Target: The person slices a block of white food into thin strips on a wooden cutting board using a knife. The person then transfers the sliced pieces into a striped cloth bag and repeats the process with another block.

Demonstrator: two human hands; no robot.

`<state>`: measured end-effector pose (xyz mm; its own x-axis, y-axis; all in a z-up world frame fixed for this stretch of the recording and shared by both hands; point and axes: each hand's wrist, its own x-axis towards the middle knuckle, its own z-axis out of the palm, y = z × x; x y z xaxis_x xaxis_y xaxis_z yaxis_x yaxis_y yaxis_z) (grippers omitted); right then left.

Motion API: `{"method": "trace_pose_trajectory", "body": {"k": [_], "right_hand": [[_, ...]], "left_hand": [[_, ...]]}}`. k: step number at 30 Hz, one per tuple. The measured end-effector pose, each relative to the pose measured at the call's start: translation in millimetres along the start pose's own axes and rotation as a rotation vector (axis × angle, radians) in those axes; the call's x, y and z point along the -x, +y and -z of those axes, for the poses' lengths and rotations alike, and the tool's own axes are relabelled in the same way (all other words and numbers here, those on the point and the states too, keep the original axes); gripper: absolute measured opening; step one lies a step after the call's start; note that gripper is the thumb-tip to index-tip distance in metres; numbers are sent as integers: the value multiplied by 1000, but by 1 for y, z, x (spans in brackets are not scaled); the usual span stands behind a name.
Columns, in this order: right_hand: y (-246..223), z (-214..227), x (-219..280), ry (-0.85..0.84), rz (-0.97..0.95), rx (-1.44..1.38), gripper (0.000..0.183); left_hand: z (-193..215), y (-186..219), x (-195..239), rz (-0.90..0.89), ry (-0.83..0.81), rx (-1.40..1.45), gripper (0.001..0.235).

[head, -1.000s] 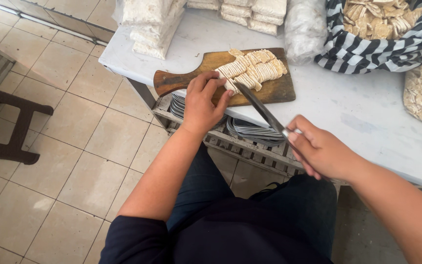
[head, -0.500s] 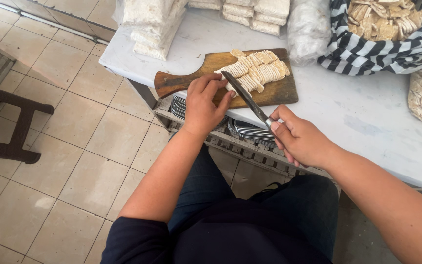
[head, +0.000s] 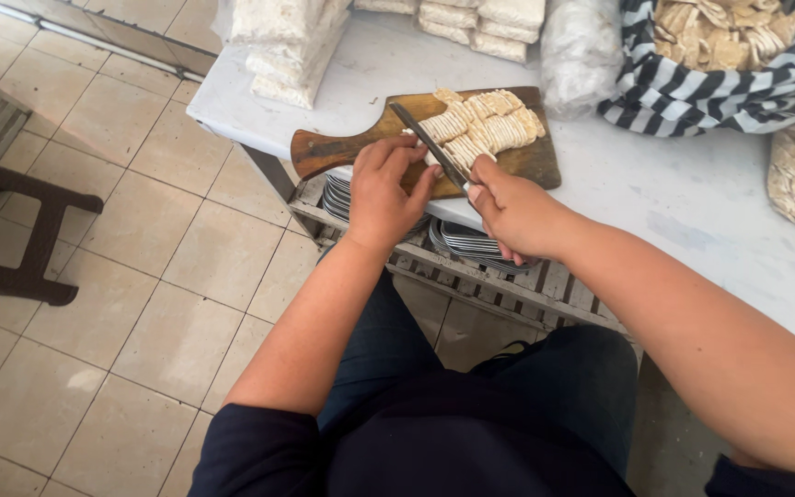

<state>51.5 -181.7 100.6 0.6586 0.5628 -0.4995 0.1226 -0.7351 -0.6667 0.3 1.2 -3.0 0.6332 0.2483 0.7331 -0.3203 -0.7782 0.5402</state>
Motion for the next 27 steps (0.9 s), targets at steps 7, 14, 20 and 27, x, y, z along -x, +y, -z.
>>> {"method": "trace_pose_trajectory", "body": {"k": [7, 14, 20, 27], "right_hand": [[29, 5, 48, -47, -71, 56, 17], [55, 15, 92, -62, -142, -29, 17], [44, 6, 83, 37, -70, -77, 19], [27, -3, 55, 28, -77, -114, 21]], "left_hand": [[-1, 0, 1, 25, -7, 0, 26], [-2, -1, 3, 4, -1, -47, 25], [-2, -2, 6, 13, -27, -25, 22], [1, -2, 4, 32, -48, -19, 27]]}}
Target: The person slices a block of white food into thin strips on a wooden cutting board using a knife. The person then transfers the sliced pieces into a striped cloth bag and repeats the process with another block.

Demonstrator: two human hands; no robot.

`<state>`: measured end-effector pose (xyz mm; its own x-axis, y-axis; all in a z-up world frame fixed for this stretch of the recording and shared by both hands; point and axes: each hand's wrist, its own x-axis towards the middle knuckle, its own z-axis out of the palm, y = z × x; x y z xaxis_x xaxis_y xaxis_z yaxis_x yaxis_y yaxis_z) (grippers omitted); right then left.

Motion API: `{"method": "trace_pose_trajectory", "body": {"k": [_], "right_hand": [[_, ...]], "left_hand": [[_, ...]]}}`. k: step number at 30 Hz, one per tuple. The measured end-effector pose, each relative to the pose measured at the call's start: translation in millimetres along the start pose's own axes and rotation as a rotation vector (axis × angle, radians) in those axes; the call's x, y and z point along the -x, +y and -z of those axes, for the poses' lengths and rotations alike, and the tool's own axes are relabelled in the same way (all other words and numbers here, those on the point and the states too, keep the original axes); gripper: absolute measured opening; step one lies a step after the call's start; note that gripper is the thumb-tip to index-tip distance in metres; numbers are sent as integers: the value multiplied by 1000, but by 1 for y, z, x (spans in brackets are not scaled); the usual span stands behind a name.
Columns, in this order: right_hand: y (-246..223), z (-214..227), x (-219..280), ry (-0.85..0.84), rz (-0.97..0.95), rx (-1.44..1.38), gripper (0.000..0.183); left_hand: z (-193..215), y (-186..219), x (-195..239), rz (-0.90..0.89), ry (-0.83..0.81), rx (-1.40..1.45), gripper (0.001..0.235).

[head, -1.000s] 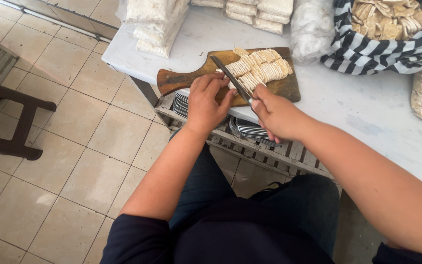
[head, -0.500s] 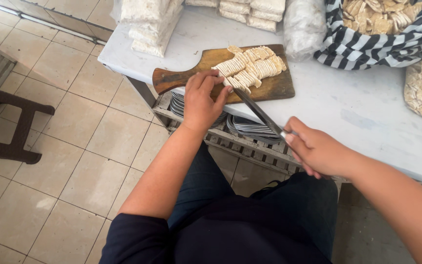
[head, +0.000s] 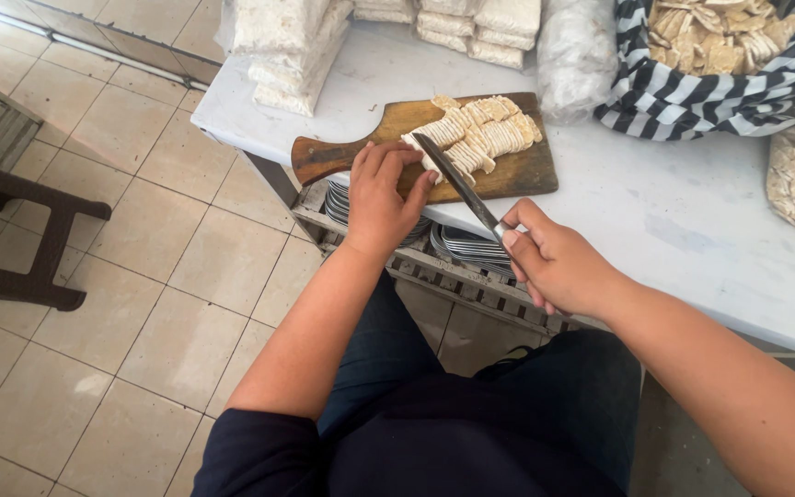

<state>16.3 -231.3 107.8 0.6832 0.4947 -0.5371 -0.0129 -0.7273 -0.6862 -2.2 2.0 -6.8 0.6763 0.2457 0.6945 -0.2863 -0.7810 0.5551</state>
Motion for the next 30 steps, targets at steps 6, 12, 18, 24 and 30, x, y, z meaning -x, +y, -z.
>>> {"method": "trace_pose_trajectory", "body": {"k": [6, 12, 18, 24, 30], "right_hand": [[-1, 0, -7, -1, 1, 18, 22], [-11, -2, -18, -9, -2, 58, 21], [-35, -7, -47, -3, 68, 151, 16], [-34, -6, -42, -9, 52, 194, 17], [-4, 7, 3, -76, -41, 155, 18]], "left_hand": [[0, 0, -2, 2, -7, 13, 26], [2, -1, -4, -7, -7, 34, 24], [1, 0, -5, -12, 26, 40, 24], [-2, 2, -4, -2, 52, 22, 23], [-4, -1, -2, 21, 43, 29, 24]]}}
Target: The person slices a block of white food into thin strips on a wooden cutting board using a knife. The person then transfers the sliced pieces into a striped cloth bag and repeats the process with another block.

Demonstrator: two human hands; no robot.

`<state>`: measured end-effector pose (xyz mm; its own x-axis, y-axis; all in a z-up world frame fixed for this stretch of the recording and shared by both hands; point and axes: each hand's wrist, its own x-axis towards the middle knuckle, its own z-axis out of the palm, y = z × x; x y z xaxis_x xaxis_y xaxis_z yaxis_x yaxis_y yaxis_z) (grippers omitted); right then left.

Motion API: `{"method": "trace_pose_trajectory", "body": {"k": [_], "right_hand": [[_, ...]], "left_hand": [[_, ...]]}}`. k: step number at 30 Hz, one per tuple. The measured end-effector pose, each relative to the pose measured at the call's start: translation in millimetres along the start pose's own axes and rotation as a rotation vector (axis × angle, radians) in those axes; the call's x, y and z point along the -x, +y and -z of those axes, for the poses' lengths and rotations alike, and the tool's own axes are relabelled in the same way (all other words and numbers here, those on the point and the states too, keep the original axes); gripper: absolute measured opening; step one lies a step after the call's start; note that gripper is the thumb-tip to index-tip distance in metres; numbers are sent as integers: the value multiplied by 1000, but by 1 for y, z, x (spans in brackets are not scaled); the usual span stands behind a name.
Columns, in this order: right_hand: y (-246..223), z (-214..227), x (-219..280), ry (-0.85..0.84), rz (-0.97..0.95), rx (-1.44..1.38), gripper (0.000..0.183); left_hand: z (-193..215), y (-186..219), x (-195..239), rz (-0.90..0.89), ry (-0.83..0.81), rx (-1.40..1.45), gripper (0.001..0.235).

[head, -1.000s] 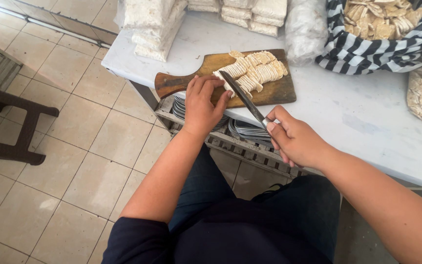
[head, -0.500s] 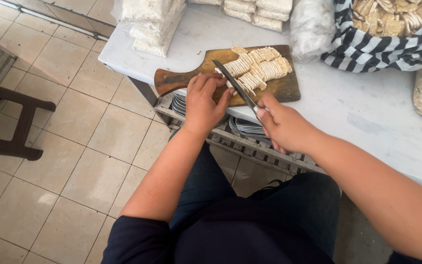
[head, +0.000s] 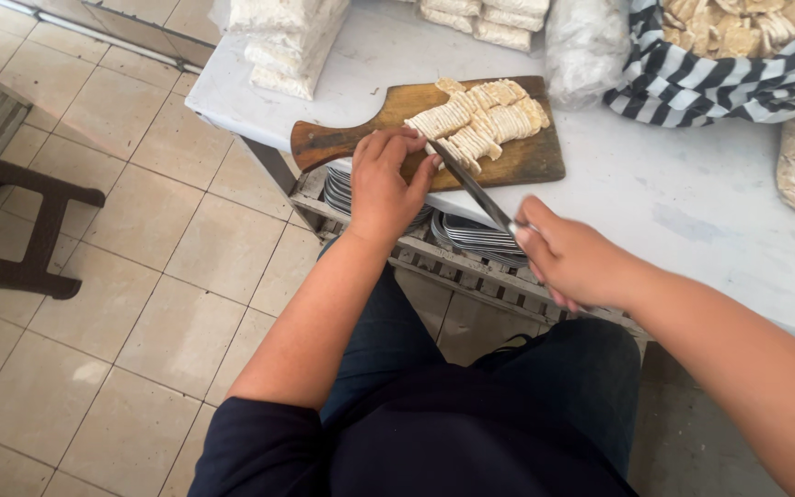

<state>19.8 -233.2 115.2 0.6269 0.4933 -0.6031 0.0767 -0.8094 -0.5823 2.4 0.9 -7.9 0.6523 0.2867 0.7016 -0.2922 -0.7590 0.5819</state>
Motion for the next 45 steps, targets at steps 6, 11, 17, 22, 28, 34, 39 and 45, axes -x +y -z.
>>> {"method": "trace_pose_trajectory", "body": {"k": [6, 11, 17, 22, 28, 34, 39, 45], "right_hand": [[28, 10, 33, -15, -76, -40, 19], [29, 3, 29, 39, 54, -112, 20], [12, -7, 3, 85, 50, -145, 21], [7, -6, -4, 62, 33, -147, 21], [2, -4, -6, 56, 29, -96, 21], [-9, -4, -10, 68, 26, -42, 21], [-16, -2, -17, 66, 9, 7, 22], [-29, 1, -32, 71, 31, 82, 21]], "left_hand": [[-1, -3, 2, -16, -9, 5, 24], [1, -3, 2, -8, -19, 4, 22], [2, 1, 0, 29, -25, 14, 21], [2, 0, -1, -4, -16, -5, 20], [2, -1, -1, -2, -22, -8, 18], [1, 0, -3, -18, -7, 13, 14], [1, -1, -4, -15, 9, 19, 12], [-3, 0, -2, -4, 26, 7, 11]]}}
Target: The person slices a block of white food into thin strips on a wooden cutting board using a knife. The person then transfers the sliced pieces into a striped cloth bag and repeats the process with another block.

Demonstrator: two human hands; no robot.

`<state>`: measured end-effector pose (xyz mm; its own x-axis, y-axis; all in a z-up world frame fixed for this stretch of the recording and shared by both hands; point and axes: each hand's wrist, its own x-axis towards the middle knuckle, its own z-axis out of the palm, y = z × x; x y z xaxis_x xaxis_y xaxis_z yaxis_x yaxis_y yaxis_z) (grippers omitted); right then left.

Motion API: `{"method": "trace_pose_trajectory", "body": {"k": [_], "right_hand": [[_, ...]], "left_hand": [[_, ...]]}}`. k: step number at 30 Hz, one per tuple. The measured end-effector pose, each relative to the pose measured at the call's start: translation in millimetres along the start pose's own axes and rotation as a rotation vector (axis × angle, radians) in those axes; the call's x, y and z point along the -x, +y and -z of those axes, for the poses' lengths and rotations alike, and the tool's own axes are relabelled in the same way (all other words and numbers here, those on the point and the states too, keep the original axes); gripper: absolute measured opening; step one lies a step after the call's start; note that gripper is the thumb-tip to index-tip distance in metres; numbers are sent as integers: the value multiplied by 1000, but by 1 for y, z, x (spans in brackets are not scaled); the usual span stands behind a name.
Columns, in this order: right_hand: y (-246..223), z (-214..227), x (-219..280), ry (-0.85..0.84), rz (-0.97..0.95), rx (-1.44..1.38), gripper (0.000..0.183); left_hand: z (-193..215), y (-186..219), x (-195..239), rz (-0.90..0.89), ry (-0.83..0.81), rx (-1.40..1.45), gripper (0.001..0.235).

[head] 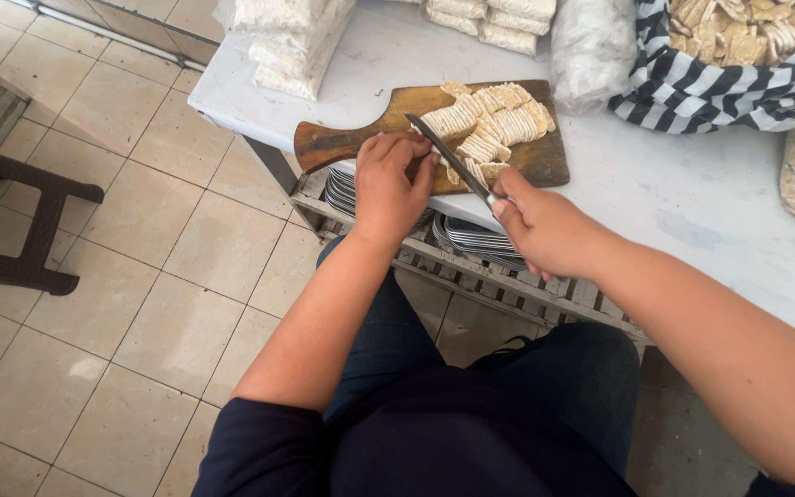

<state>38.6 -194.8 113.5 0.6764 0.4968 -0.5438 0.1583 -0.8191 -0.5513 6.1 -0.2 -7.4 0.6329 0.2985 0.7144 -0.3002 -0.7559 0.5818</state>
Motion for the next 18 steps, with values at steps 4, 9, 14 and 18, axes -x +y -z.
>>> {"method": "trace_pose_trajectory", "body": {"k": [4, 9, 14, 18], "right_hand": [[-2, 1, -3, -20, -1, -4, 20], [11, 11, 17, -69, -14, -35, 18], [21, 17, 39, -97, -86, -16, 20], [22, 23, 52, -86, -130, -7, 21]], "left_hand": [[-3, 1, 0, 38, -14, -25, 9], [-4, 0, 0, 47, -1, -45, 9], [-6, 0, 1, 63, -7, -34, 10], [-4, 1, 1, 54, -5, -33, 11]]}}
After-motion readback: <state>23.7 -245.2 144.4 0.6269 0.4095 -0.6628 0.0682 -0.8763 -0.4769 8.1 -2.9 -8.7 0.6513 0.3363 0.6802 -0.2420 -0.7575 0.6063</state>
